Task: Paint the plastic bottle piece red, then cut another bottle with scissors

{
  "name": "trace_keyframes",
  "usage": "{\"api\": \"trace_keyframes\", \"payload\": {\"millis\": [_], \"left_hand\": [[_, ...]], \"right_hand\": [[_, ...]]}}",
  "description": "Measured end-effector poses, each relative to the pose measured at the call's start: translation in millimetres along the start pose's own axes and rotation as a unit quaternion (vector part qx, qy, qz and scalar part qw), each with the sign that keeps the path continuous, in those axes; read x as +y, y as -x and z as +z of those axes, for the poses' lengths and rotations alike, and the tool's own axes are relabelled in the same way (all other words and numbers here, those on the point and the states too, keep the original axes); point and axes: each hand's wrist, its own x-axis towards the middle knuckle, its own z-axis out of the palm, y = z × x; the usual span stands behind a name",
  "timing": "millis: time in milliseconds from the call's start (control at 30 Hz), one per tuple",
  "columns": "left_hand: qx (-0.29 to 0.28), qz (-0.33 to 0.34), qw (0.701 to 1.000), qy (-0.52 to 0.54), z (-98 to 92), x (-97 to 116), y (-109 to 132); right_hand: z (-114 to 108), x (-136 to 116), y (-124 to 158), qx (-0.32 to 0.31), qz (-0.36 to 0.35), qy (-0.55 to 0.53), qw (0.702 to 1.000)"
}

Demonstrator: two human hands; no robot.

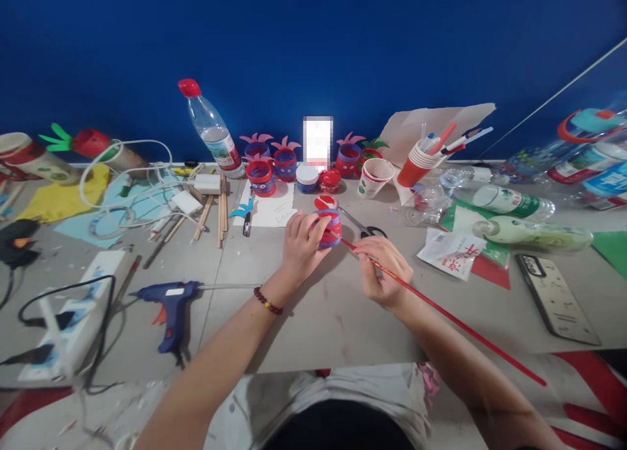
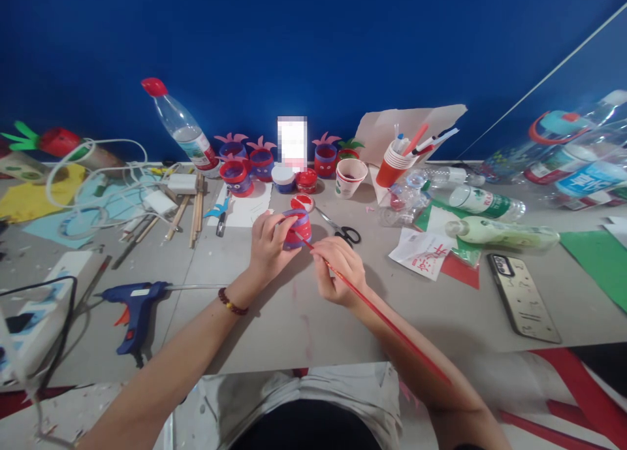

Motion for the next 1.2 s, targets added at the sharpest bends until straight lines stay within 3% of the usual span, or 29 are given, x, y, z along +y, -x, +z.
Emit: {"api": "trace_keyframes", "payload": {"millis": [167, 367, 533, 800, 1000, 1200], "left_hand": [[-0.024, -0.032, 0.999, 0.018, -1.0, -0.1, -0.9], [0.001, -0.012, 0.999, 0.035, -2.4, -1.2, -1.6], [-0.015, -0.03, 0.999, 0.024, -3.4, -2.0, -0.7], [-0.025, -0.041, 0.999, 0.025, -1.1, -2.0, 1.5], [-0.002, -0.024, 0.999, 0.03, -1.3, -0.5, 0.3], [-0.026, -0.012, 0.999, 0.039, -2.5, 1.3, 0.0]], "right_hand": [[-2.6, 0.4, -4.6, 0.018, 0.001, 0.012, 1.0], [-5.6, 3.3, -5.7, 0.047, 0.023, 0.033, 0.998], [-9.2, 9.6, -4.7, 0.042, 0.036, 0.058, 0.997], [-5.7, 12.0, 7.0, 0.004, 0.02, 0.044, 0.999], [1.9, -0.5, 13.7, -0.044, -0.004, 0.008, 0.999], [5.2, -12.0, 8.9, -0.062, -0.025, -0.026, 0.997]]}}
